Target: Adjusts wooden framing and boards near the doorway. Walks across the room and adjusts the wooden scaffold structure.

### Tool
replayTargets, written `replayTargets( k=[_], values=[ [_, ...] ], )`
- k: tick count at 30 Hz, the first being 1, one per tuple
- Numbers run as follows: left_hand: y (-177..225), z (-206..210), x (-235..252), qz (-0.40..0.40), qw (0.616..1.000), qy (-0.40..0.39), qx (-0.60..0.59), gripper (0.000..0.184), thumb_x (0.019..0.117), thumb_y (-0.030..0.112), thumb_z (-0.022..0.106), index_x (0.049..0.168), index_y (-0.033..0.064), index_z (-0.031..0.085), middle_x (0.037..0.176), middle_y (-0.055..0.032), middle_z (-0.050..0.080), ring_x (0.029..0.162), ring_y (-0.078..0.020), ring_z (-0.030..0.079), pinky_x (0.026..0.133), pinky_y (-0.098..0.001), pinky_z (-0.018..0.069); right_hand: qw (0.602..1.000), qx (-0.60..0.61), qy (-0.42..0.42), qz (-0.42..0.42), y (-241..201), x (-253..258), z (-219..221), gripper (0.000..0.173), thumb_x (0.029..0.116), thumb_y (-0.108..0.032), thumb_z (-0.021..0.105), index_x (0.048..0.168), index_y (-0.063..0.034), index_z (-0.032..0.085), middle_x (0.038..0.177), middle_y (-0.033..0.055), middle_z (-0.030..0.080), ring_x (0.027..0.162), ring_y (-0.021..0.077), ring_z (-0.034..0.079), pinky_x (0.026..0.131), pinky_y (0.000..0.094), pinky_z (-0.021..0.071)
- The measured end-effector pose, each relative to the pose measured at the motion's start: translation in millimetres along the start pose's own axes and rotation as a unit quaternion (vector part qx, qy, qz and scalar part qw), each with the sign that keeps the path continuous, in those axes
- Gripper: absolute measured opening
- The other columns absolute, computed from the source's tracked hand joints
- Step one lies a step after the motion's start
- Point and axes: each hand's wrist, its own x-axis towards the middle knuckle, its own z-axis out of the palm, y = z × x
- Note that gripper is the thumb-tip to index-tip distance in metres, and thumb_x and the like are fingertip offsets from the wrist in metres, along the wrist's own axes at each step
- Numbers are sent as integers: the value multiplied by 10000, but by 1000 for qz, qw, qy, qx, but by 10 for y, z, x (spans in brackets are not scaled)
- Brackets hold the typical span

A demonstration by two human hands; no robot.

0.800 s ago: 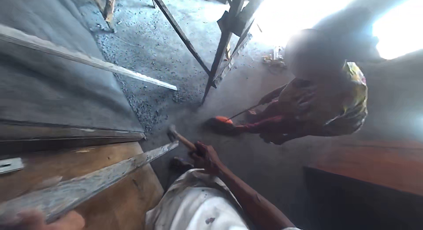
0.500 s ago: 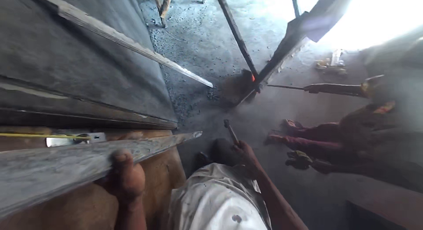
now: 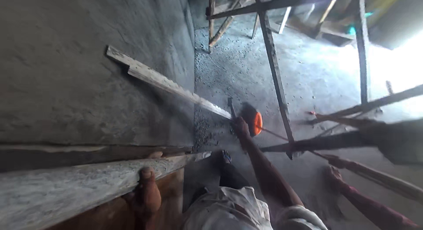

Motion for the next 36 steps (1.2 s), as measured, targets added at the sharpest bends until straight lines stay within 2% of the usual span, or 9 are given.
replayTargets(
  k=[3,7,12,14,18,21,26,32,36],
  values=[
    [-117,270,149,-6,999,39,29,314,981,377,678,1248,255,567,1078,130,755,1058,-70,716,979,-275,583,997,26,-18,-76,-478,288,-8,454,999,-263,666,1331,28,558,1101,252,675,970,363,684,897,529,544],
    [-190,497,282,-46,990,96,88,336,992,215,645,1246,55,495,1044,121,737,1043,-34,702,984,-254,569,981,104,-89,-140,-1181,808,207,423,999,-376,666,1216,-14,637,935,178,675,744,293,651,713,500,556],
    [-340,614,292,-65,976,129,161,462,997,146,588,1285,-153,385,1079,26,705,1045,-12,684,996,-235,556,944,74,-136,-293,-1832,1312,653,532,1019,-392,630,1399,-25,571,1423,202,578,1192,355,636,1004,574,513],
    [-391,619,249,-90,966,152,190,518,980,134,567,1286,-220,345,1080,-16,688,1027,13,671,967,-209,553,931,50,-140,-333,-1974,1453,777,556,1033,-430,590,1399,-12,566,1428,211,579,1231,362,622,1030,585,495],
    [-474,635,121,-155,933,224,234,487,998,160,537,1304,-169,349,1048,71,622,947,109,626,844,-132,550,929,61,-180,-319,-2006,1577,809,529,1010,-491,614,1211,-1,606,963,199,681,855,333,676,797,548,552],
    [-559,622,175,-108,947,202,223,572,1004,209,596,1322,-189,337,1115,14,679,1039,28,669,949,-204,565,927,32,-169,-333,-2010,1581,835,595,948,-522,689,1197,12,609,956,208,685,887,364,681,820,590,543],
    [-658,589,269,-93,969,118,196,514,1033,384,600,1263,-64,494,1145,20,720,1104,-81,685,997,-300,564,940,17,-156,-302,-2117,1396,597,553,961,-512,680,1244,-43,607,1008,184,709,952,362,696,831,600,551],
    [-663,658,384,-74,972,59,213,599,1050,449,542,1234,-120,495,1141,-15,712,1087,-63,681,963,-297,566,919,104,-89,-370,-2215,933,-105,478,938,-432,738,1170,-31,619,837,127,687,756,282,678,692,518,566],
    [-614,744,532,-107,972,87,189,510,1063,334,496,1255,-135,448,1144,-34,691,1060,-63,673,913,-273,570,891,188,-68,-408,-2176,641,-448,422,939,-359,744,1123,-2,617,775,95,659,677,222,646,632,454,554]
  ],
)
